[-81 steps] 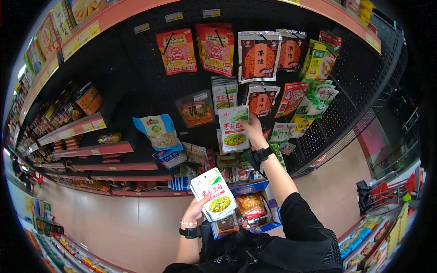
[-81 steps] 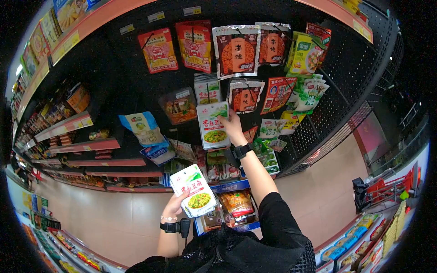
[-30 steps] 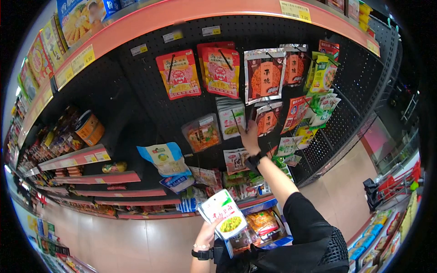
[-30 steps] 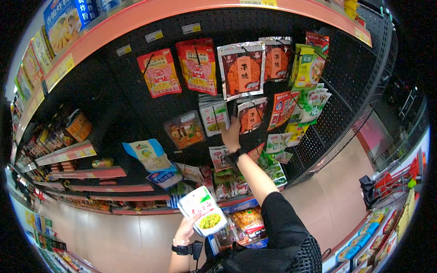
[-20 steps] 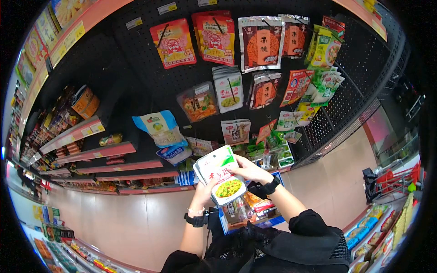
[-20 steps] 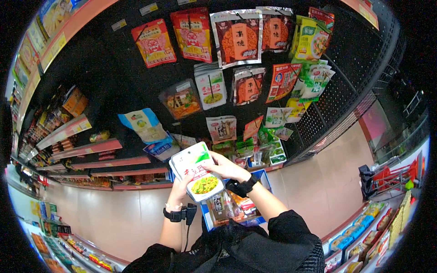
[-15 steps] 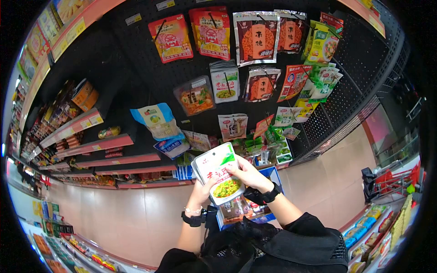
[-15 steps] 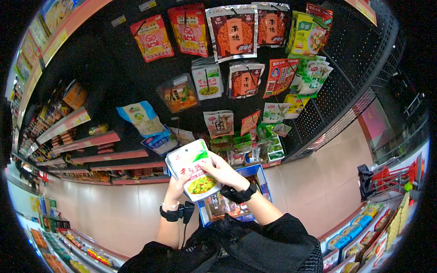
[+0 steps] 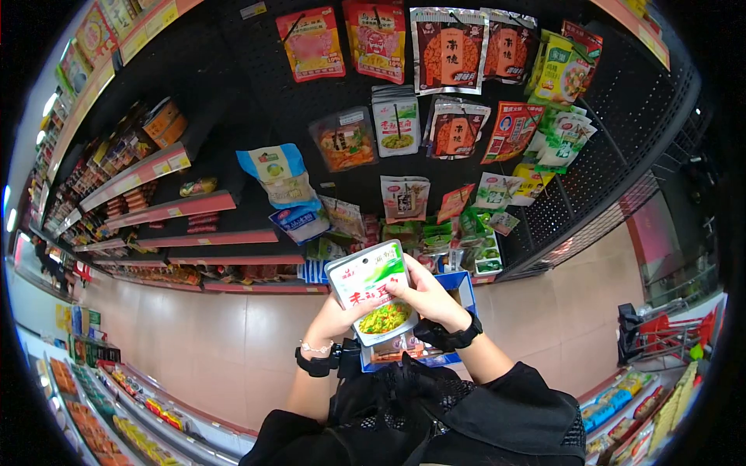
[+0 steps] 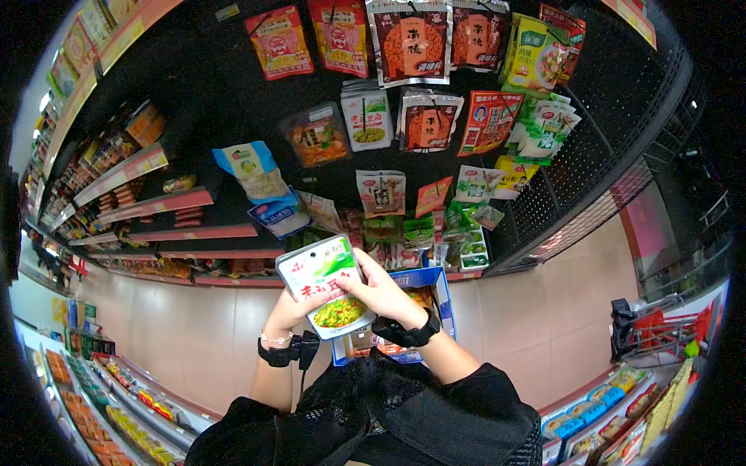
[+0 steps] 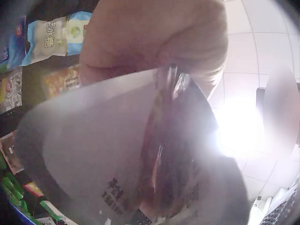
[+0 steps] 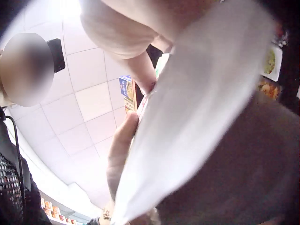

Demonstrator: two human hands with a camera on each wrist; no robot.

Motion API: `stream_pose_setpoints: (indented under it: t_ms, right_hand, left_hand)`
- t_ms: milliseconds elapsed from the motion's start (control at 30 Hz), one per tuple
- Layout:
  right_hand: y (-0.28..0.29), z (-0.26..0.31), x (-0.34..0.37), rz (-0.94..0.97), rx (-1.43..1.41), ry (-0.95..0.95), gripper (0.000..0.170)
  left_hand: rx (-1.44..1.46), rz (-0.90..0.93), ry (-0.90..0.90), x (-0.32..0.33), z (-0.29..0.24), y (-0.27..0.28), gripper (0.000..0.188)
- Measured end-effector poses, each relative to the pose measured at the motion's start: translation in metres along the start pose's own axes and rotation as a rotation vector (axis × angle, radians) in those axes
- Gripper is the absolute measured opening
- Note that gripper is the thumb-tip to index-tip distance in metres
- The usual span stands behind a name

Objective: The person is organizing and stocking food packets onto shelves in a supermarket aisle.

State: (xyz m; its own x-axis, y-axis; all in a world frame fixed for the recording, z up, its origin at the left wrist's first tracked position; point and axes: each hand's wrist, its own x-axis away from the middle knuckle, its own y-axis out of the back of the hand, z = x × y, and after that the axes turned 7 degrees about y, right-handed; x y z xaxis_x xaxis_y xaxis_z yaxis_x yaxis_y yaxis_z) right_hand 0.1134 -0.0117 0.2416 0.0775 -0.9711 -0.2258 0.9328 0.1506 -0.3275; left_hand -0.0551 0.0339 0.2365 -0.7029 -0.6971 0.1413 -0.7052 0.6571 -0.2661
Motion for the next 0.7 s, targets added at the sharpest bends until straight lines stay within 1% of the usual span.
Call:
stream_pose_setpoints:
  t_ms: [167, 233, 267, 333, 467, 533, 567, 700]
  right_hand:
    - [-0.002, -0.002, 0.006, 0.019, -0.035, 0.002, 0.042]
    - [-0.004, 0.0, 0.008, 0.012, -0.183, -0.04, 0.043]
    - [-0.003, -0.001, 0.008, 0.013, -0.183, -0.039, 0.043]
    - [-0.001, -0.004, 0.01, 0.034, -0.224, -0.113, 0.045]
    - [0.0, -0.012, 0.011, 0.031, -0.216, -0.124, 0.045]
    - [-0.004, -0.016, 0.013, -0.005, -0.219, -0.096, 0.046]
    - [-0.002, -0.021, 0.014, -0.008, -0.218, -0.101, 0.048]
    - [0.006, -0.042, 0.018, -0.013, -0.151, -0.114, 0.05]
  left_hand:
    - [-0.038, 0.027, 0.021, 0.011, -0.004, -0.002, 0.038]
    - [-0.044, 0.054, 0.053, 0.013, -0.005, -0.002, 0.038]
    - [-0.045, 0.054, 0.052, 0.014, -0.006, -0.003, 0.038]
    - [-0.024, 0.044, 0.088, 0.016, -0.007, -0.004, 0.037]
    - [-0.028, 0.024, 0.051, 0.015, 0.0, 0.0, 0.036]
    - [0.005, -0.011, 0.05, 0.014, 0.009, 0.002, 0.035]
    - [0.002, -0.033, 0.091, 0.014, 0.012, 0.003, 0.034]
    - [-0.05, -0.049, 0.087, 0.012, 0.021, -0.002, 0.034]
